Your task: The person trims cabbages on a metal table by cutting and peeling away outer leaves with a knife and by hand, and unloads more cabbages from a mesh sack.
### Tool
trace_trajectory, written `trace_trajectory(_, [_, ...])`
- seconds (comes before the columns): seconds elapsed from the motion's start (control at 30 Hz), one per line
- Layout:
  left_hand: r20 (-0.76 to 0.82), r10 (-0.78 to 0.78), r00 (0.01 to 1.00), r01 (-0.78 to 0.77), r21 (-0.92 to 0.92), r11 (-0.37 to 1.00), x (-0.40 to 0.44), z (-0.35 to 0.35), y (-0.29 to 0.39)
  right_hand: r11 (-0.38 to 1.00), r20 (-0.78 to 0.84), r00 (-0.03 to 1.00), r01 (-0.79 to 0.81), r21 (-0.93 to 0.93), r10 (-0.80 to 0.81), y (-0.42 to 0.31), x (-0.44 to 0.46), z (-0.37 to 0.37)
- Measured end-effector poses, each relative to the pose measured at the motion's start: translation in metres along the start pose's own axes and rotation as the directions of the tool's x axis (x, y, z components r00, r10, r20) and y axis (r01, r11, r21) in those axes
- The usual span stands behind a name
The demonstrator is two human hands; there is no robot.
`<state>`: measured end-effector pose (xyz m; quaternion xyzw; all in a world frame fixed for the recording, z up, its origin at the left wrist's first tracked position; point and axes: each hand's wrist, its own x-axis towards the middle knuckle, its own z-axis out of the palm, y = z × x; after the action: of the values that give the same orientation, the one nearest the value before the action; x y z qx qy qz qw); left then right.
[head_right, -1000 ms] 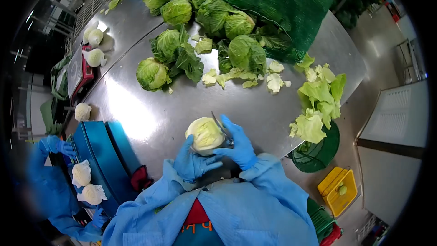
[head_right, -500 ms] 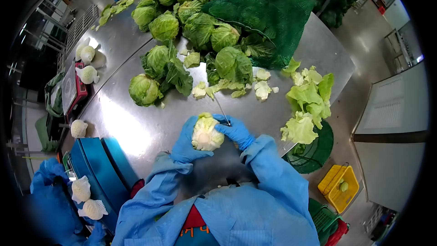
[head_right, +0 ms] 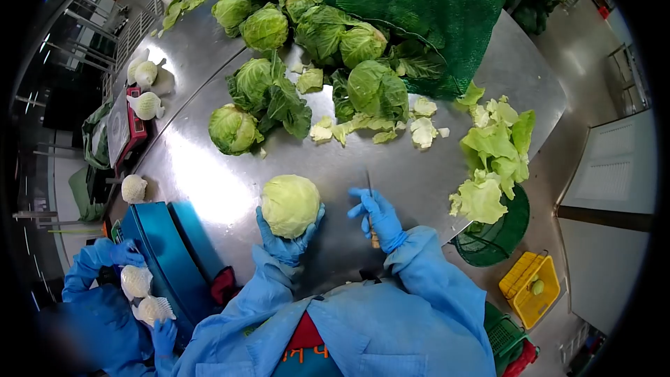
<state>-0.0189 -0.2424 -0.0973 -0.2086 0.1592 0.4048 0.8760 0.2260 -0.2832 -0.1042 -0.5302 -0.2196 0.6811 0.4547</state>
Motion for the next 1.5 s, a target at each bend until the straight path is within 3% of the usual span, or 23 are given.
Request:
trace_trajectory(0.13, [-0.072, 0.138, 0.988, -0.13, 0.114, 0.985, -0.002, 0.0, -0.004, 0.995, 0.023, 0.997, -0.067, -0.075, 0.069, 0.001, -0.004, 0.014])
trace_trajectory(0.23, [-0.169, 0.226, 0.959, -0.123, 0.473, 0.872, -0.014, 0.017, -0.009, 0.981, 0.03, 0.998, -0.046, -0.191, 0.053, -0.003, -0.011, 0.017])
trace_trajectory(0.3, [-0.112, 0.353, 0.929, -0.134, 0.788, 0.601, -0.007, 0.007, -0.008, 0.945, 0.014, 0.998, -0.049, -0.324, 0.056, -0.014, -0.018, 0.02])
trace_trajectory(0.33, [-0.064, 0.404, 0.913, -0.124, 0.897, 0.424, -0.005, 0.004, -0.009, 0.928, 0.011, 0.999, 0.044, -0.37, -0.043, -0.008, -0.018, 0.018])
trace_trajectory(0.4, [0.142, 0.482, 0.865, -0.226, 0.966, 0.122, -0.007, 0.009, -0.027, 0.86, 0.02, 0.972, 0.219, -0.461, -0.236, 0.01, -0.021, 0.012])
trace_trajectory(0.47, [0.359, 0.486, 0.797, -0.302, 0.933, -0.194, -0.009, 0.021, -0.045, 0.702, 0.062, 0.968, 0.221, -0.677, -0.244, 0.004, -0.029, 0.01])
trace_trajectory(0.5, [0.337, 0.44, 0.832, -0.271, 0.94, -0.208, -0.005, 0.017, -0.043, 0.603, 0.083, 0.967, 0.216, -0.767, -0.241, 0.001, -0.034, 0.01])
trace_trajectory(0.6, [0.385, 0.472, 0.793, -0.319, 0.923, -0.217, -0.004, 0.018, -0.061, 0.387, 0.153, 0.911, 0.309, -0.869, -0.383, 0.001, -0.043, 0.015])
trace_trajectory(0.7, [0.515, 0.394, 0.761, -0.192, 0.759, -0.622, -0.002, 0.028, -0.064, 0.407, 0.191, 0.915, 0.336, -0.849, -0.356, 0.0, -0.044, 0.017])
trace_trajectory(0.8, [0.476, 0.401, 0.783, -0.076, 0.713, -0.698, -0.002, 0.029, -0.064, 0.377, 0.261, 0.911, 0.375, -0.847, -0.32, -0.002, -0.043, 0.014])
trace_trajectory(0.9, [0.414, 0.43, 0.803, 0.065, 0.655, -0.753, -0.001, 0.033, -0.065, 0.264, 0.294, 0.906, 0.377, -0.888, -0.305, -0.01, -0.046, 0.013])
trace_trajectory(1.2, [0.266, 0.424, 0.865, 0.141, 0.683, -0.716, 0.014, 0.027, -0.056, 0.136, 0.227, 0.88, 0.307, -0.942, -0.416, -0.01, -0.038, 0.01])
trace_trajectory(1.3, [0.269, 0.432, 0.861, 0.151, 0.675, -0.722, 0.021, 0.026, -0.057, 0.108, 0.145, 0.932, 0.19, -0.976, -0.332, -0.023, -0.026, 0.018])
trace_trajectory(1.37, [0.223, 0.458, 0.861, 0.169, 0.723, -0.67, 0.022, 0.03, -0.055, 0.077, 0.076, 0.93, 0.11, -0.991, -0.359, -0.024, -0.015, 0.028])
trace_trajectory(1.4, [0.238, 0.449, 0.861, 0.17, 0.698, -0.696, 0.02, 0.034, -0.059, 0.064, 0.041, 0.927, 0.07, -0.995, -0.372, -0.024, -0.01, 0.027])
trace_trajectory(1.47, [0.307, 0.408, 0.86, 0.164, 0.592, -0.789, 0.01, 0.044, -0.073, 0.029, 0.098, 0.829, 0.136, -0.99, -0.55, -0.028, 0.02, 0.003])
trace_trajectory(1.5, [0.36, 0.371, 0.856, 0.156, 0.505, -0.849, 0.006, 0.047, -0.079, 0.176, 0.027, 0.86, 0.135, -0.975, -0.51, -0.034, 0.027, -0.005])
